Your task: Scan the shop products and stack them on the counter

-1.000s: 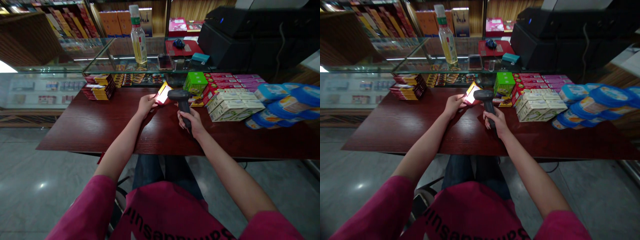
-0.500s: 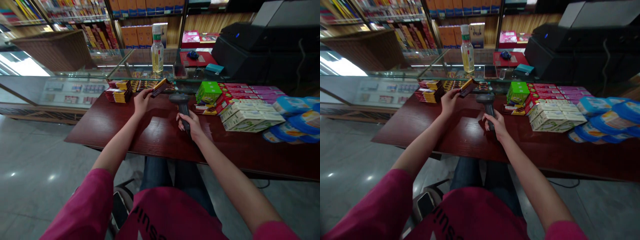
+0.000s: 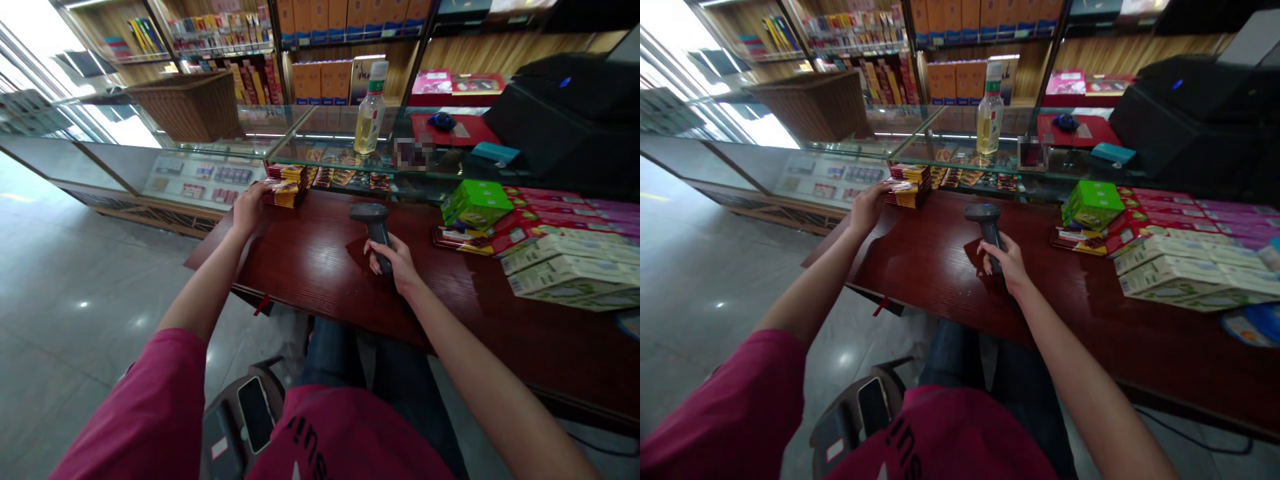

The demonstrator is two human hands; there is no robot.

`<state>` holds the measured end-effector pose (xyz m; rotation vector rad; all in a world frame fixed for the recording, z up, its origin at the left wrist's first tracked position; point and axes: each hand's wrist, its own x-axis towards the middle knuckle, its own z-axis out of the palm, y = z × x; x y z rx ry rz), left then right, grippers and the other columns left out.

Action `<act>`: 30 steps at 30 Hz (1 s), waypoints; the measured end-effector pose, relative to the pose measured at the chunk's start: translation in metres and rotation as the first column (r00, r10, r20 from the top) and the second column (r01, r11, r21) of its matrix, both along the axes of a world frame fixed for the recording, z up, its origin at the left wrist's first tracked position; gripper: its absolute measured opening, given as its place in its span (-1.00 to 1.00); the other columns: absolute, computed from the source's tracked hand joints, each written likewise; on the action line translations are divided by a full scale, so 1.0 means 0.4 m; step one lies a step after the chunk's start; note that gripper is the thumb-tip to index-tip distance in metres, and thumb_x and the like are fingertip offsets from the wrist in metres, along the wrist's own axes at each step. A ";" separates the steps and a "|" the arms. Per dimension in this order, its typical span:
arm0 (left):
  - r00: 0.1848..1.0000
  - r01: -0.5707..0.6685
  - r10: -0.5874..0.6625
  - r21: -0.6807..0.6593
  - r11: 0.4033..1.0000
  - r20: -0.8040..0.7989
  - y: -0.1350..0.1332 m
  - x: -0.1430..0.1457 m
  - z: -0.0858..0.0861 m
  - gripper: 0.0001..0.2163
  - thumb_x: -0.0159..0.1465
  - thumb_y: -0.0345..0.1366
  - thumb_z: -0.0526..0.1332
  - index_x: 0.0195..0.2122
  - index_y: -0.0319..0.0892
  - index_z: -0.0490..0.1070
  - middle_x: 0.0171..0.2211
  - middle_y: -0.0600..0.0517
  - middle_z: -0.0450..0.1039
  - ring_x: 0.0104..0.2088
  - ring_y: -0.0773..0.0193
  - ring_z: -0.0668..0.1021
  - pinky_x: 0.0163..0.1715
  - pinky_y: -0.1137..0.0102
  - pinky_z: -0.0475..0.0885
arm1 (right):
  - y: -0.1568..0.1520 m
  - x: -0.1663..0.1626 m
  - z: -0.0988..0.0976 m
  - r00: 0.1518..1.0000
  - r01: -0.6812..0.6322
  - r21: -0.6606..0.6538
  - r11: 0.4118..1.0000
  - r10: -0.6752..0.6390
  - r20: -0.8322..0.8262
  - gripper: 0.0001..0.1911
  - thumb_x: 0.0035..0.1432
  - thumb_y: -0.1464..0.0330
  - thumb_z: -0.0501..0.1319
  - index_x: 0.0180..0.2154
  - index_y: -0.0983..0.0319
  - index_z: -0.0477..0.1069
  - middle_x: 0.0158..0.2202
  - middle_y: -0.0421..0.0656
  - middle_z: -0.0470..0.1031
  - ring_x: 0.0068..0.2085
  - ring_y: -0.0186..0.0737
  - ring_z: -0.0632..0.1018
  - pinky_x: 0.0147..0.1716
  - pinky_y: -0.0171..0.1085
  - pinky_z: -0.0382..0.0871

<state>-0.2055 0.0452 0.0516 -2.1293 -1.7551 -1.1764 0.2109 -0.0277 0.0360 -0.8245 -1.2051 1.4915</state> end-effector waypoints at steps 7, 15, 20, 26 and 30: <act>0.998 -0.055 0.054 -0.108 0.993 -0.010 0.083 -0.032 0.016 -0.51 0.30 -0.56 0.13 0.14 -0.02 0.63 0.28 -0.07 0.61 0.38 0.02 0.55 0.41 0.01 0.37 | 0.002 0.005 -0.001 0.998 0.051 -0.015 0.999 -0.052 -0.047 -0.69 0.06 0.17 0.51 -0.34 0.17 0.46 -0.38 -0.25 0.57 -0.68 -0.45 0.37 -0.74 -0.36 0.22; 0.997 -0.080 0.081 -0.116 0.990 -0.002 0.091 0.011 0.045 -0.57 0.25 -0.51 0.17 0.04 0.00 0.64 0.18 -0.16 0.67 0.39 -0.11 0.50 0.43 -0.22 0.20 | -0.006 0.030 -0.008 0.986 0.114 -0.042 0.993 -0.118 -0.115 -0.70 0.05 0.20 0.49 -0.33 0.15 0.42 -0.36 -0.25 0.58 -0.64 -0.45 0.35 -0.70 -0.35 0.25; 1.000 0.016 -0.016 -0.001 1.000 -0.006 0.071 0.176 0.048 -0.49 0.35 -0.49 0.11 0.28 -0.05 0.54 0.35 -0.18 0.54 0.54 -0.03 0.32 0.50 -0.11 0.07 | -0.015 0.127 -0.007 0.965 0.242 0.005 0.970 -0.240 -0.110 -0.67 0.06 0.19 0.49 -0.30 0.14 0.40 -0.35 -0.26 0.57 -0.65 -0.45 0.35 -0.69 -0.33 0.28; 0.851 0.479 -0.501 -0.161 0.863 -0.155 0.058 0.608 -0.025 -0.59 0.42 -0.38 0.21 0.26 -0.20 0.57 0.25 -0.24 0.61 0.35 -0.06 0.56 0.38 0.08 0.33 | -0.031 0.304 -0.016 0.886 0.454 -0.001 0.891 -0.451 -0.103 -0.57 -0.06 0.15 0.56 -0.30 0.14 0.39 -0.40 -0.31 0.57 -0.67 -0.46 0.35 -0.68 -0.35 0.30; 0.751 0.615 -0.642 -0.188 0.766 -0.155 0.049 0.892 -0.067 -0.62 0.47 -0.36 0.21 0.28 -0.16 0.55 0.23 -0.20 0.63 0.29 -0.02 0.59 0.30 0.12 0.44 | -0.064 0.386 -0.026 0.850 0.515 -0.042 0.856 -0.517 -0.105 -0.53 -0.09 0.14 0.58 -0.30 0.12 0.36 -0.40 -0.33 0.57 -0.65 -0.46 0.34 -0.68 -0.35 0.31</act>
